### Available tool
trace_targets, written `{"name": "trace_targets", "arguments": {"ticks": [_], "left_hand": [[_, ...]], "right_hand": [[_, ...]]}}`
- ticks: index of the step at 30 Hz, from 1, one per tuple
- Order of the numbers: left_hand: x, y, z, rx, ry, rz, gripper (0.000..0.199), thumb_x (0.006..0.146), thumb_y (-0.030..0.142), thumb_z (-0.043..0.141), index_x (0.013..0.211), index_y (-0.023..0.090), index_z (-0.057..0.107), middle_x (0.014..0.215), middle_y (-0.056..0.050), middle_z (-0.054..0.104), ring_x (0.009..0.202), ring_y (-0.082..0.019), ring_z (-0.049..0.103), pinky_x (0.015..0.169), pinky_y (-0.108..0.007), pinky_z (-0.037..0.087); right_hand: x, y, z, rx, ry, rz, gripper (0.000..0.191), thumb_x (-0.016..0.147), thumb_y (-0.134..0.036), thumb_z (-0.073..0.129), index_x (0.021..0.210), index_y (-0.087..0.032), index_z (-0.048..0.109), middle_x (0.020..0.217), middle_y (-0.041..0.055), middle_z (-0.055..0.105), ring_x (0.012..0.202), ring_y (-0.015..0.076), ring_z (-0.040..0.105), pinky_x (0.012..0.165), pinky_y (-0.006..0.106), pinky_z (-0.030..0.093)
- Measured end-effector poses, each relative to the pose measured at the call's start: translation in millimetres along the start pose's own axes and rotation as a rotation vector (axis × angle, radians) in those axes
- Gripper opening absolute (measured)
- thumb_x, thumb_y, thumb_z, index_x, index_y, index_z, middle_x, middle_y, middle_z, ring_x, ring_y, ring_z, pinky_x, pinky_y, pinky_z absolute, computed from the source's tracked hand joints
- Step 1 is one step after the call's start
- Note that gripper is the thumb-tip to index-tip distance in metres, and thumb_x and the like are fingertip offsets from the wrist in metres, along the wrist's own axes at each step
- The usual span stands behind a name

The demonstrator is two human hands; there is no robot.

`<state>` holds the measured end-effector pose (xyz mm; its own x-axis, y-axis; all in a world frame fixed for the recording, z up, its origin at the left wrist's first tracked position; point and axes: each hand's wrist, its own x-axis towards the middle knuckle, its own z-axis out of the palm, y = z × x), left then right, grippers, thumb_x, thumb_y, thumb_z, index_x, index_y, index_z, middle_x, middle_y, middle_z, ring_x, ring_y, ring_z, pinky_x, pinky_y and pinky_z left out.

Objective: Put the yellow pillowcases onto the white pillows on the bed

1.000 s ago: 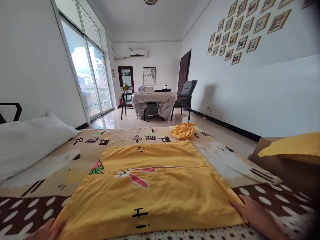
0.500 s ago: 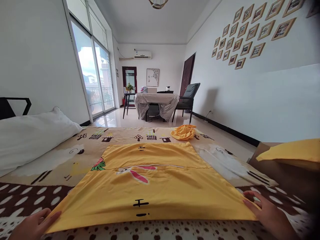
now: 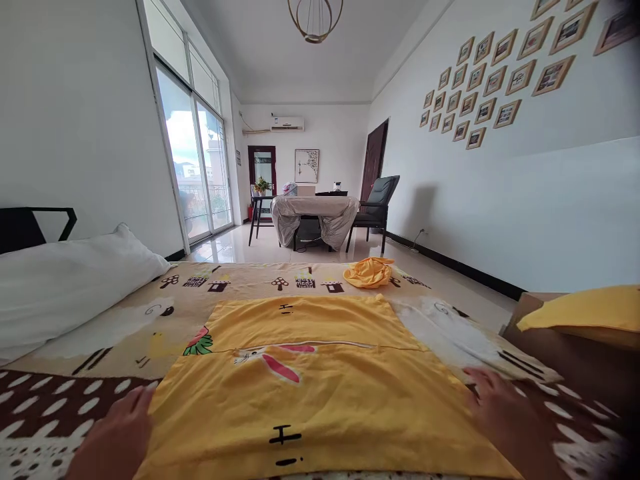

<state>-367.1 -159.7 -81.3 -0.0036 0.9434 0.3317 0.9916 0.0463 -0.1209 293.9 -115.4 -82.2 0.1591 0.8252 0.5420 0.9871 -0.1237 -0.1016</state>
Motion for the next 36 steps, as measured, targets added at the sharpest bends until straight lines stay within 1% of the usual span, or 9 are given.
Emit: {"name": "trace_targets", "arguments": {"ticks": [3, 6, 9, 12, 18, 22, 25, 28, 36], "left_hand": [[49, 85, -23.2, -0.117, -0.036, 0.174, 0.052, 0.087, 0.019, 0.029, 0.135, 0.011, 0.048, 0.141, -0.012, 0.048, 0.130, -0.024, 0.045, 0.105, -0.039, 0.039], [89, 163, -23.0, -0.322, -0.263, 0.310, 0.055, 0.092, 0.025, 0.026, 0.145, 0.009, 0.030, 0.152, -0.012, 0.028, 0.141, -0.023, 0.024, 0.113, -0.044, 0.026], [102, 195, -7.9, -0.356, -0.354, 0.389, 0.055, 0.095, 0.035, 0.025, 0.147, 0.014, 0.027, 0.152, -0.008, 0.025, 0.142, -0.021, 0.021, 0.114, -0.045, 0.023], [93, 159, 16.8, -0.369, -0.340, 0.436, 0.053, 0.096, 0.046, 0.024, 0.145, 0.027, 0.029, 0.152, -0.001, 0.025, 0.141, -0.019, 0.022, 0.115, -0.044, 0.022], [56, 5, 61.4, -0.200, -0.200, 0.194, 0.048, 0.096, 0.042, 0.027, 0.143, 0.032, 0.031, 0.149, 0.000, 0.032, 0.139, -0.020, 0.029, 0.112, -0.045, 0.027], [40, -32, 61.4, -0.066, -0.232, 0.148, 0.050, 0.092, 0.032, 0.028, 0.141, 0.029, 0.038, 0.147, 0.000, 0.036, 0.136, -0.022, 0.036, 0.108, -0.047, 0.034], [46, -14, 44.9, 0.046, -0.187, 0.182, 0.053, 0.085, 0.021, 0.031, 0.134, 0.024, 0.052, 0.142, -0.006, 0.045, 0.132, -0.028, 0.041, 0.102, -0.054, 0.037], [64, 34, 19.4, -0.057, -0.095, 0.291, 0.056, 0.084, 0.019, 0.032, 0.139, 0.023, 0.045, 0.144, -0.004, 0.043, 0.133, -0.025, 0.040, 0.106, -0.046, 0.036], [114, 178, -16.9, -0.474, -0.426, 0.548, 0.055, 0.091, 0.024, 0.028, 0.145, 0.014, 0.033, 0.149, -0.007, 0.036, 0.137, -0.018, 0.035, 0.113, -0.034, 0.027]], "right_hand": [[23, -112, -7, 0.211, -0.182, -0.208, 0.046, 0.082, -0.032, 0.037, 0.119, -0.013, 0.059, 0.125, 0.0162, 0.060, 0.117, 0.0277, 0.054, 0.099, 0.042, 0.041], [29, -221, -1, 0.387, -0.405, -0.459, 0.055, 0.089, -0.038, 0.037, 0.136, -0.010, 0.046, 0.143, 0.0137, 0.044, 0.134, 0.0237, 0.038, 0.110, 0.039, 0.029], [23, -269, 18, 0.457, -0.590, -0.551, 0.059, 0.093, -0.045, 0.033, 0.143, -0.014, 0.038, 0.150, 0.0117, 0.032, 0.140, 0.0240, 0.026, 0.113, 0.044, 0.022], [19, -243, 39, 0.432, -0.673, -0.541, 0.058, 0.094, -0.049, 0.030, 0.145, -0.022, 0.035, 0.153, 0.0075, 0.028, 0.142, 0.0228, 0.022, 0.114, 0.045, 0.017], [22, -93, 56, 0.232, -0.587, -0.322, 0.062, 0.093, -0.056, 0.025, 0.146, -0.026, 0.033, 0.153, 0.0028, 0.027, 0.141, 0.0211, 0.023, 0.115, 0.044, 0.019], [20, -33, 58, 0.121, -0.541, -0.203, 0.061, 0.093, -0.052, 0.026, 0.145, -0.022, 0.035, 0.152, 0.0038, 0.029, 0.141, 0.0220, 0.024, 0.113, 0.045, 0.025], [22, -36, 52, 0.025, -0.526, -0.095, 0.060, 0.091, -0.045, 0.031, 0.141, -0.015, 0.041, 0.150, 0.0100, 0.034, 0.139, 0.0262, 0.030, 0.111, 0.048, 0.028], [28, -84, 35, 0.033, -0.448, -0.130, 0.056, 0.088, -0.034, 0.036, 0.136, -0.008, 0.047, 0.146, 0.0168, 0.038, 0.136, 0.0287, 0.034, 0.110, 0.047, 0.029], [-8, -257, 11, 0.533, -0.800, -0.797, 0.069, 0.091, -0.053, 0.042, 0.149, -0.023, 0.022, 0.155, 0.0125, 0.019, 0.143, 0.0264, 0.014, 0.113, 0.049, 0.015]]}}
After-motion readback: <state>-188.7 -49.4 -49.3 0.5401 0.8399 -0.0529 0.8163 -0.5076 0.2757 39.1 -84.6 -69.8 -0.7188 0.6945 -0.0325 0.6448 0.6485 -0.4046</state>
